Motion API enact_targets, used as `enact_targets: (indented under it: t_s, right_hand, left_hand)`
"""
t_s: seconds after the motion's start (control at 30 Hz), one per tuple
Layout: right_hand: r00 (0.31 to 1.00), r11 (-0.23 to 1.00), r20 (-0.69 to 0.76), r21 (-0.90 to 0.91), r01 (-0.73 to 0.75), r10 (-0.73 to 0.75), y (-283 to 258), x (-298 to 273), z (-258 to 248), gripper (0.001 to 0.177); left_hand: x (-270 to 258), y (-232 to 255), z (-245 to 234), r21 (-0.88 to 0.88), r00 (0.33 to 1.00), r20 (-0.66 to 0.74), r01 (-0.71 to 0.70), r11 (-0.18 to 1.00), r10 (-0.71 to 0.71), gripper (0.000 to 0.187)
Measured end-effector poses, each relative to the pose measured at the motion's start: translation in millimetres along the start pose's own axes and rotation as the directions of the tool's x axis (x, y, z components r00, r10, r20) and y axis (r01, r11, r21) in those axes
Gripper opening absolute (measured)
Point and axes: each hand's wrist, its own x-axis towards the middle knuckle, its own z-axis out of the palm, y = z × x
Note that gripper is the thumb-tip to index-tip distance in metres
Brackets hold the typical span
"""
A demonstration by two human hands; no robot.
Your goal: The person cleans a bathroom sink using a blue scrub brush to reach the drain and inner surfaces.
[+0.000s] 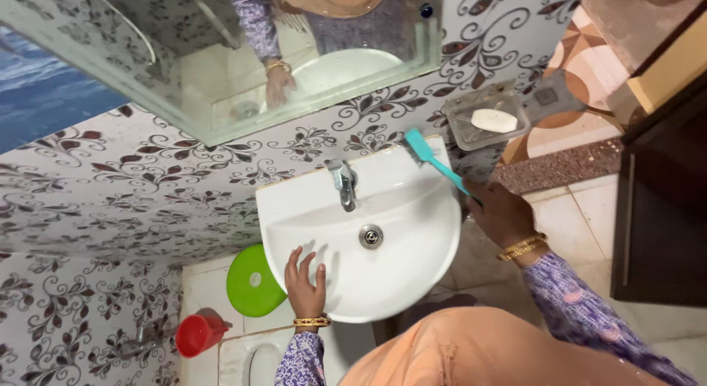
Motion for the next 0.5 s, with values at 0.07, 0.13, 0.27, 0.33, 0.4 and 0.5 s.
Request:
enact_targets:
  t_s: [0.07,0.13,0.27,0.33,0.4,0.5]
  right_hand:
    - [0.991,0.995,-0.091,0.030,0.098,-0.095,-3,2,13,0.035]
    - [0.988,0.987,-0.011,0.018,0.157,-0.157,-25,2,35,0.039]
    - [0.962,0.963,-0.062,0.033,0.268,-0.266,-40,-10,44,0.040]
    - [0.976,0.975,-0.042,0.052,0.217,-0.215,-20,-13,31,0.040]
    - [0.993,0.992,0.023,0.064,0.111,-0.112,-2,-11,15,0.039]
    - [0.997,0.997,-0.040,0.040,0.068,-0.067,8,-2,-2,0.038]
  left_hand:
    - [0,-2,-1,0.060,0.999,-0.022,-0.029,0.998,0.030,0.033]
    - [-2,0,0,0.062,0.999,-0.016,-0.039,0.997,0.041,0.033]
    - [-2,2,-1,0.065,0.998,-0.013,-0.057,0.996,0.058,0.033]
    - [-2,2,-3,0.047,0.999,-0.003,-0.042,0.998,0.042,0.032]
    - [-2,3,-4,0.027,1.000,0.002,-0.019,0.999,0.019,0.032]
    - [0,7,-5,-0.008,1.000,-0.003,-0.001,1.000,0.000,0.032]
